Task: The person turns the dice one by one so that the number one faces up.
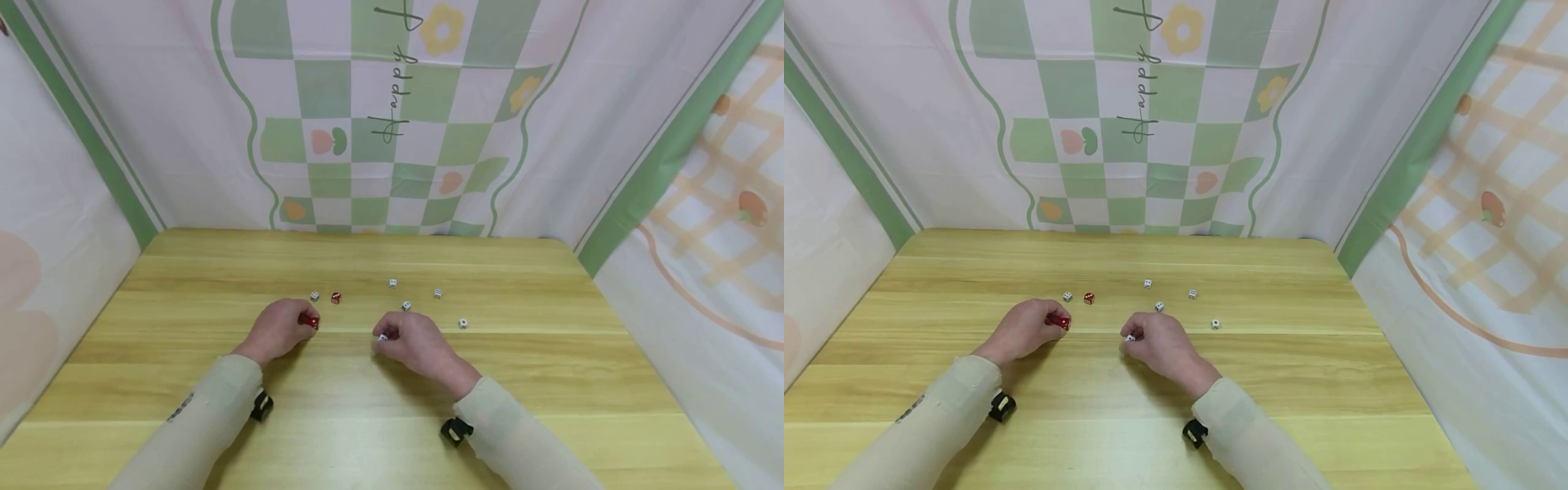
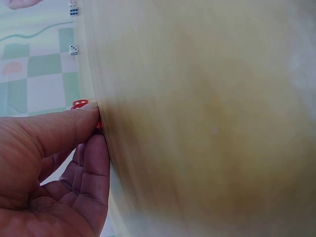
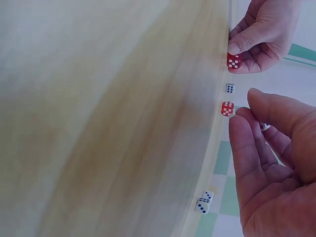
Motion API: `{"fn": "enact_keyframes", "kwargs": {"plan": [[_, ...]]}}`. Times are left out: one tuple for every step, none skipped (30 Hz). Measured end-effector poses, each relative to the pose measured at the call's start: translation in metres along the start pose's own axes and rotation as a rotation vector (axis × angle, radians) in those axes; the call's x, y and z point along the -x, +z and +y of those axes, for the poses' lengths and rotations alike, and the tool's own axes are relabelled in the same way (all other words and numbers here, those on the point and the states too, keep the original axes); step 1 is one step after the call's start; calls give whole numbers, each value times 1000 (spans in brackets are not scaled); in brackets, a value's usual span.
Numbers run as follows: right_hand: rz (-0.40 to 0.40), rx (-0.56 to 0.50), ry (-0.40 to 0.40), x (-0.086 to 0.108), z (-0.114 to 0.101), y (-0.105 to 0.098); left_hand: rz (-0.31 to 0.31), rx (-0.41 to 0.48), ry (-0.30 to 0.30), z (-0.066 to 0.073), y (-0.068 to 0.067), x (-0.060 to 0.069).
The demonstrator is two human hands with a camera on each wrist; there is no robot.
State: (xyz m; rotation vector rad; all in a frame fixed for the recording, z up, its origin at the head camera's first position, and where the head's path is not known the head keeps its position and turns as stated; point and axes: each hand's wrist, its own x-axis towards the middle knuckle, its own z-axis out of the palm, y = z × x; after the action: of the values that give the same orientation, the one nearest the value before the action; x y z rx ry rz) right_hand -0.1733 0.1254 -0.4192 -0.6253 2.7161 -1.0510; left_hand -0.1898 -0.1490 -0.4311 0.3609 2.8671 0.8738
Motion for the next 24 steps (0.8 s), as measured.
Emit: {"fn": "enact_keyframes", "kwargs": {"plan": [[-4, -7, 0, 0, 1, 0, 1, -1, 1, 0, 0, 0], [-6, -19, -2, 0, 1, 0, 2, -2, 1, 0, 0, 0], [-8, -31, -7, 0, 2, 0, 2, -2, 1, 0, 0, 0], [-11, -46, -9, 0, 2, 0, 2, -1, 1, 0, 0, 0], [-12, -64, -10, 0, 3, 0, 2, -1, 1, -1, 0, 0], [-14, -81, -9, 0, 3, 0, 1, 0, 1, -1, 0, -1], [-16, -94, -8, 0, 3, -1, 1, 1, 1, -1, 0, -1], [-17, -109, -6, 0, 3, -1, 1, 2, 2, -1, 0, -1], [-17, -121, -3, 0, 3, -1, 2, 2, 3, -1, 0, -1], [-18, -134, 5, 0, 3, -2, 1, 1, 4, -1, 0, -1], [-18, -142, 11, 0, 3, -2, 2, -1, 5, -1, 0, -1], [-17, -146, 16, 0, 2, -2, 2, -2, 6, 0, 0, -1], [-15, -150, 19, 0, 2, -2, 2, -3, 6, 0, 0, -1], [-12, -153, 22, 0, 2, -2, 2, -5, 6, 0, 0, 0], [-8, -154, 25, 0, 1, -2, 1, -5, 6, 0, 0, 0], [-4, -157, 30, 0, 1, -2, 0, -5, 5, 0, 0, 0], [-2, -158, 35, 0, 0, -2, 0, -4, 3, 0, 0, 0], [1, -158, 38, 0, 0, -2, -1, -2, 1, 1, 0, 0], [3, -159, 44, 0, 0, -2, -2, -1, -1, 1, 0, 0], [4, -159, 47, 0, 0, -2, -2, 1, -3, 1, 0, 0], [5, -159, 51, 0, -1, -2, -2, 3, -3, 1, 0, 0], [6, -158, 51, 0, -1, -2, -2, 3, -3, 1, 0, 0], [6, -154, 49, 0, 0, -2, -2, 4, -3, 1, 0, 0], [7, -151, 48, 0, 0, -2, -2, 4, -2, 1, 0, 0]]}}
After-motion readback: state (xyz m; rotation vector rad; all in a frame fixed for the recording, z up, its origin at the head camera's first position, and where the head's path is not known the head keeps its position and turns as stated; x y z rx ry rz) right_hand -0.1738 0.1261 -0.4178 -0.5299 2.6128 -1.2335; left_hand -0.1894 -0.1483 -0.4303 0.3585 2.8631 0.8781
